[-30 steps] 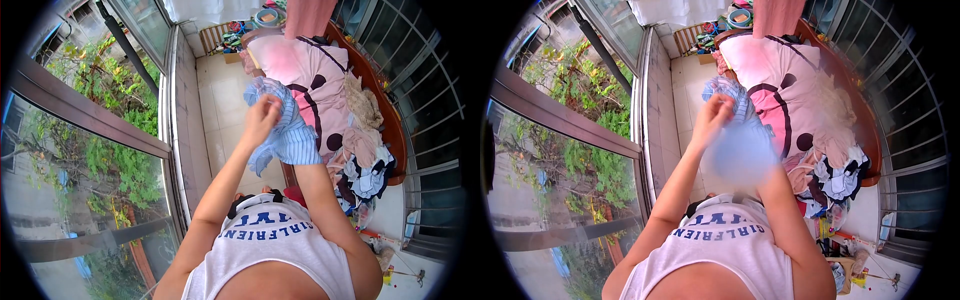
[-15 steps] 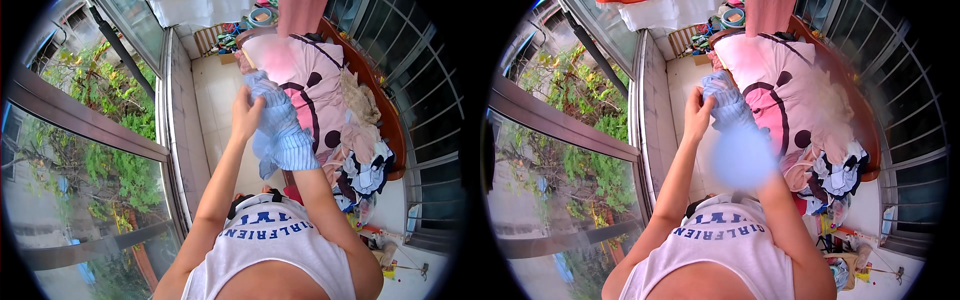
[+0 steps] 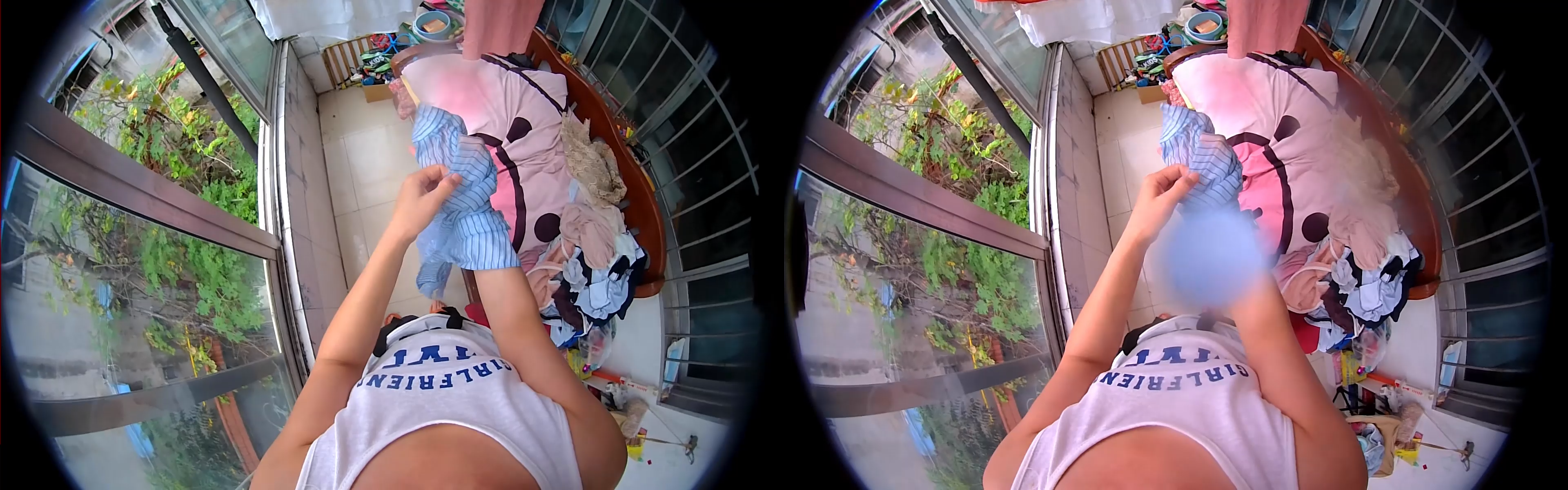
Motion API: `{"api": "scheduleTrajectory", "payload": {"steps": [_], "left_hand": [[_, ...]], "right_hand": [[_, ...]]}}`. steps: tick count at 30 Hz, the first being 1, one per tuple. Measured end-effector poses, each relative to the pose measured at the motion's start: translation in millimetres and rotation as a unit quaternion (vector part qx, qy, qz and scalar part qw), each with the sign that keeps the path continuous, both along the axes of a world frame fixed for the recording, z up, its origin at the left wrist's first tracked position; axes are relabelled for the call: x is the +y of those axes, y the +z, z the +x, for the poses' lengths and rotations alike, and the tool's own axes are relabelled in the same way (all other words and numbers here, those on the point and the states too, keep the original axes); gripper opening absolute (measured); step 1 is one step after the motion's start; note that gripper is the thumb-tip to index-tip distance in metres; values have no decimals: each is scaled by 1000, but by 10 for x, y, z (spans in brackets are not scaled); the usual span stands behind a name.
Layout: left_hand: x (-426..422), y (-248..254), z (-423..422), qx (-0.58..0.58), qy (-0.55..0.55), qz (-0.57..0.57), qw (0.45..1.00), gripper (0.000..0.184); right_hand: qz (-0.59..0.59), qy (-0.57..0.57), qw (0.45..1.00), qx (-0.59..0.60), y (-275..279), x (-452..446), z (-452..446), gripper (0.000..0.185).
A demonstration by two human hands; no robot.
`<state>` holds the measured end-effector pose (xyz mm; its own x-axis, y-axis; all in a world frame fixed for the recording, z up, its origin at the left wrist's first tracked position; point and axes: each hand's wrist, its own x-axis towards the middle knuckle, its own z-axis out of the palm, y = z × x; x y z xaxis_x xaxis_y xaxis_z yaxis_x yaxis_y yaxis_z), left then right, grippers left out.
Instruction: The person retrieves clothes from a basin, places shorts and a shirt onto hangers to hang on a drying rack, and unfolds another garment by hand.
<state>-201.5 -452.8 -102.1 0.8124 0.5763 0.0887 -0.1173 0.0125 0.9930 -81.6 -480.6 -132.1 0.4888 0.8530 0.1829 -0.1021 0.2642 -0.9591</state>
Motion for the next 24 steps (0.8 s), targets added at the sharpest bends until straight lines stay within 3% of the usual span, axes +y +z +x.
{"api": "scheduleTrajectory", "payload": {"steps": [2,3,5,6,9,10,12,13,16,18,19,20,22,24], "left_hand": [[20,-2,3,21,-3,23,1000,21],[13,41,25,-12,104,131,986,23],[71,126,86,-32,304,319,897,25],[132,145,144,-61,390,317,863,21],[410,-27,57,-48,218,115,968,12],[381,-38,63,-48,216,117,968,12],[264,-82,50,-65,143,-62,986,10],[233,-104,18,-63,142,-62,986,10],[216,-190,-54,35,106,-221,969,12],[160,-244,-58,59,130,-200,969,18],[99,-270,-54,38,243,-48,968,22],[24,-301,-56,16,346,105,932,27],[-183,-256,-137,-94,185,230,951,48],[-374,-247,-150,-71,150,380,910,64]], "right_hand": [[1,-4,1000,0,1,-24,6,21],[0,-5,1000,1,7,-54,9,21],[2,-9,1000,5,-2,-114,20,21],[2,-11,1000,5,6,-132,39,21],[2,-18,1000,10,-21,-159,49,21],[3,-21,1000,10,-16,-160,54,21],[7,-27,1000,7,-16,-166,68,21],[8,-29,1000,8,-12,-141,78,21],[15,-33,999,0,22,-100,124,21],[14,-37,999,-6,43,-75,152,21],[12,-38,999,-8,44,-76,158,21],[10,-38,999,-12,48,-58,169,21],[3,-40,999,-16,55,-73,179,21],[-2,-42,999,-20,56,-91,189,21]]}}
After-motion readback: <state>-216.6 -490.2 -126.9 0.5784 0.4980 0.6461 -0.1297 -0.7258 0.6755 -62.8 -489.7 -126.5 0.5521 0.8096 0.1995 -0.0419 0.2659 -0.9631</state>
